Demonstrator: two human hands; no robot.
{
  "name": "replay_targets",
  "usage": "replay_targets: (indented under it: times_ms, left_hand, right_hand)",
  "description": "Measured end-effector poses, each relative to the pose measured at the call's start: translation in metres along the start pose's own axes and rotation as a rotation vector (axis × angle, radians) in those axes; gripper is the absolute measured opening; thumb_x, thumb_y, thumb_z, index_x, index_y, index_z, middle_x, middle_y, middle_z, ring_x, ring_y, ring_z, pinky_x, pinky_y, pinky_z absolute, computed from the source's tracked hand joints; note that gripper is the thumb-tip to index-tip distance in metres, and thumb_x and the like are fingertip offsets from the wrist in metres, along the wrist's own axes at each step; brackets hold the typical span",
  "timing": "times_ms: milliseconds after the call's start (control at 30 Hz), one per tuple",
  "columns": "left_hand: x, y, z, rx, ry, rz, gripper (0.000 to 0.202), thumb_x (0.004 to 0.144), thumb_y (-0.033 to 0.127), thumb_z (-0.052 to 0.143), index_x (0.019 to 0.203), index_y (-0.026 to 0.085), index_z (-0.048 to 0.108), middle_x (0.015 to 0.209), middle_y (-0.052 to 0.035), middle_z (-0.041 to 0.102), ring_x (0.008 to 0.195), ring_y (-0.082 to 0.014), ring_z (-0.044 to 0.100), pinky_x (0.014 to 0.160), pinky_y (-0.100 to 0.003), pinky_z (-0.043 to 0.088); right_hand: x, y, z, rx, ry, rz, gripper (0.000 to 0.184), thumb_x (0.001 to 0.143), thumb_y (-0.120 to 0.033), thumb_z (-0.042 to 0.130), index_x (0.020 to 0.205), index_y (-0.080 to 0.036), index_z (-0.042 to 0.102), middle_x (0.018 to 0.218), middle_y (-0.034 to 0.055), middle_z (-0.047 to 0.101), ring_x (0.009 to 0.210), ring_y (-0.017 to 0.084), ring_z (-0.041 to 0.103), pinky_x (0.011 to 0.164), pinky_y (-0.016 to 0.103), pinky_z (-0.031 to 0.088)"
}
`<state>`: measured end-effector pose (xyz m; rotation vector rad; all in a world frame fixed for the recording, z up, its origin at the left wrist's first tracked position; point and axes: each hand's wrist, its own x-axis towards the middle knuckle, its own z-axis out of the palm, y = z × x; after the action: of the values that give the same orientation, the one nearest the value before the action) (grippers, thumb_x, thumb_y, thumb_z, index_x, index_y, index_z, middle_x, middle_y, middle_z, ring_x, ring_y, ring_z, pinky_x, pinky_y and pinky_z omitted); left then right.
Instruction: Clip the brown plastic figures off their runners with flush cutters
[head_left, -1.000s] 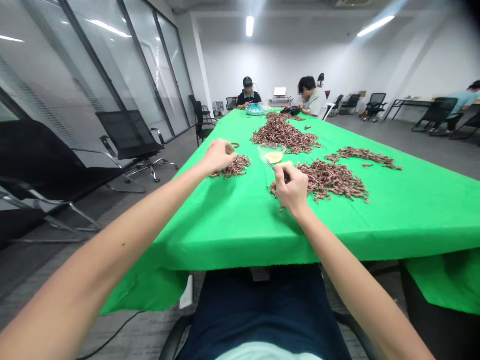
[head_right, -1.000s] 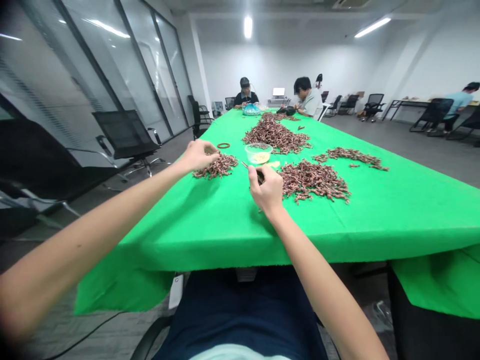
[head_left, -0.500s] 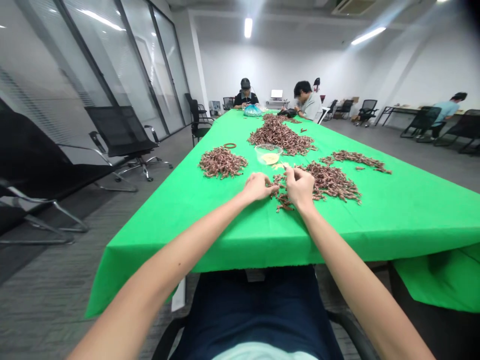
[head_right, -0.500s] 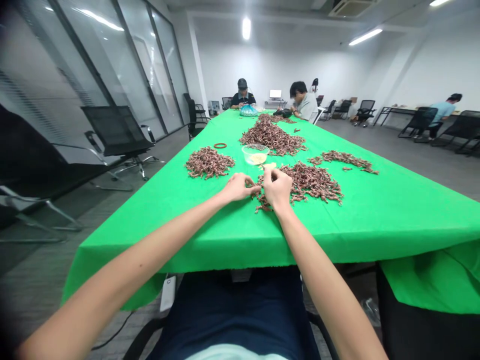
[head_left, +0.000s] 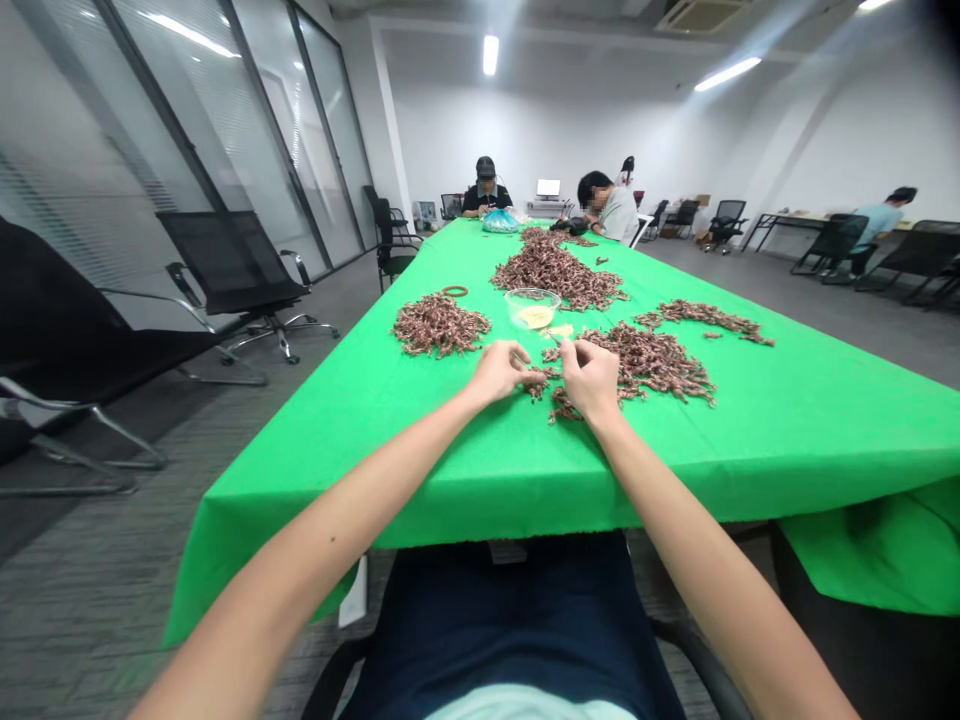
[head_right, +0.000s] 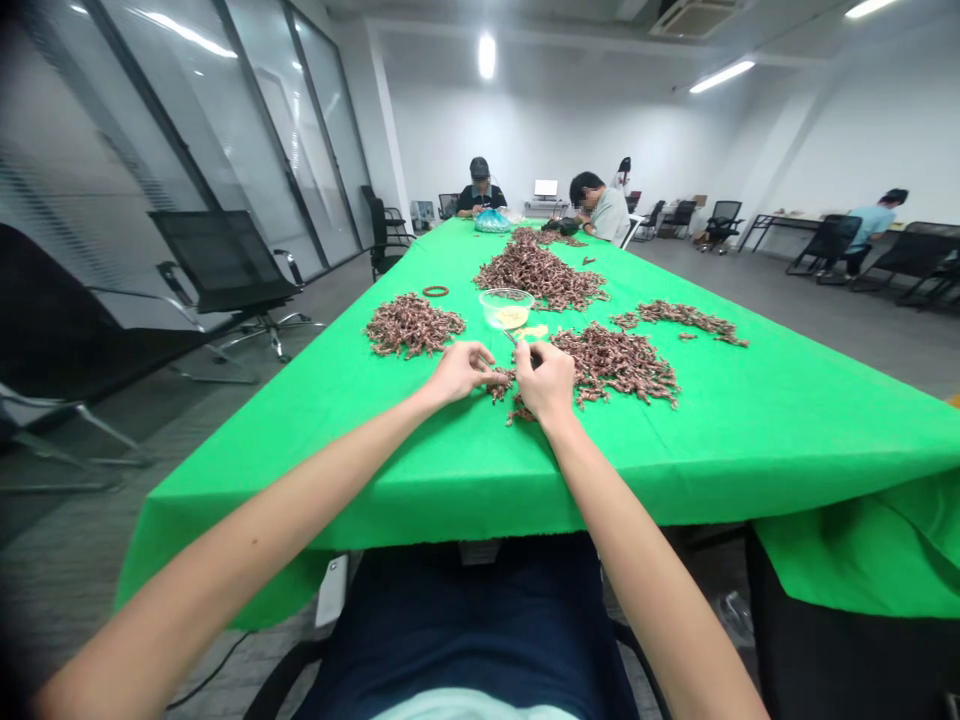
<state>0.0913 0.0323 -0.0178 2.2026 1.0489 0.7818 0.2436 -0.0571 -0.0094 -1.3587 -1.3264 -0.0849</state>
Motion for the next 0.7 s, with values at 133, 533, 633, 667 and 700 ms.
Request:
replay_targets:
  times_ms: [133,533,633,667,700]
  left_hand:
    - [-0.001,0.001,-0.012,-0.007,0.081,0.072,0.036,0.074,0.042,0.084,0.090,0.014,0.067,0.073,-0.0013,0.068,0.066,-0.0171,0.065,0.068,-0.031,0.052]
    - [-0.017,0.000,-0.022,-0.165,0.223,0.112,0.035,0.060,0.043,0.091,0.071,0.019,0.067,0.068,-0.0031,0.069,0.070,-0.0205,0.064,0.072,-0.032,0.048]
    - [-0.015,-0.002,-0.016,-0.303,0.236,0.051,0.041,0.059,0.047,0.091,0.073,0.018,0.065,0.066,-0.0041,0.069,0.062,-0.0206,0.066,0.063,-0.034,0.053]
    - [-0.015,-0.003,-0.014,-0.353,0.238,0.027,0.043,0.059,0.047,0.091,0.074,0.017,0.064,0.065,-0.0045,0.069,0.060,-0.0208,0.067,0.060,-0.034,0.054]
    - [-0.016,-0.004,-0.014,-0.402,0.237,0.004,0.045,0.058,0.048,0.091,0.075,0.016,0.063,0.065,-0.0052,0.070,0.059,-0.0212,0.068,0.058,-0.035,0.055]
  right_hand:
    - [0.000,-0.001,-0.001,0.004,-0.008,-0.002,0.046,0.094,-0.049,0.047,0.060,-0.019,0.055,0.058,0.0002,0.055,0.055,0.013,0.045,0.056,0.029,0.029]
    - [-0.001,-0.001,-0.002,0.006,-0.016,-0.003,0.046,0.094,-0.050,0.047,0.060,-0.020,0.054,0.059,0.0006,0.055,0.056,0.014,0.046,0.055,0.029,0.029]
    - [-0.001,-0.001,-0.002,0.005,-0.012,-0.001,0.045,0.094,-0.048,0.046,0.060,-0.020,0.054,0.058,0.0005,0.055,0.056,0.014,0.046,0.055,0.029,0.029]
    - [-0.001,-0.001,-0.002,0.005,-0.011,-0.001,0.044,0.094,-0.047,0.046,0.060,-0.020,0.053,0.058,0.0005,0.055,0.056,0.014,0.046,0.055,0.029,0.029]
    - [-0.002,-0.002,-0.002,0.005,-0.011,-0.002,0.044,0.094,-0.046,0.046,0.059,-0.020,0.053,0.058,0.0004,0.055,0.056,0.014,0.046,0.055,0.029,0.029]
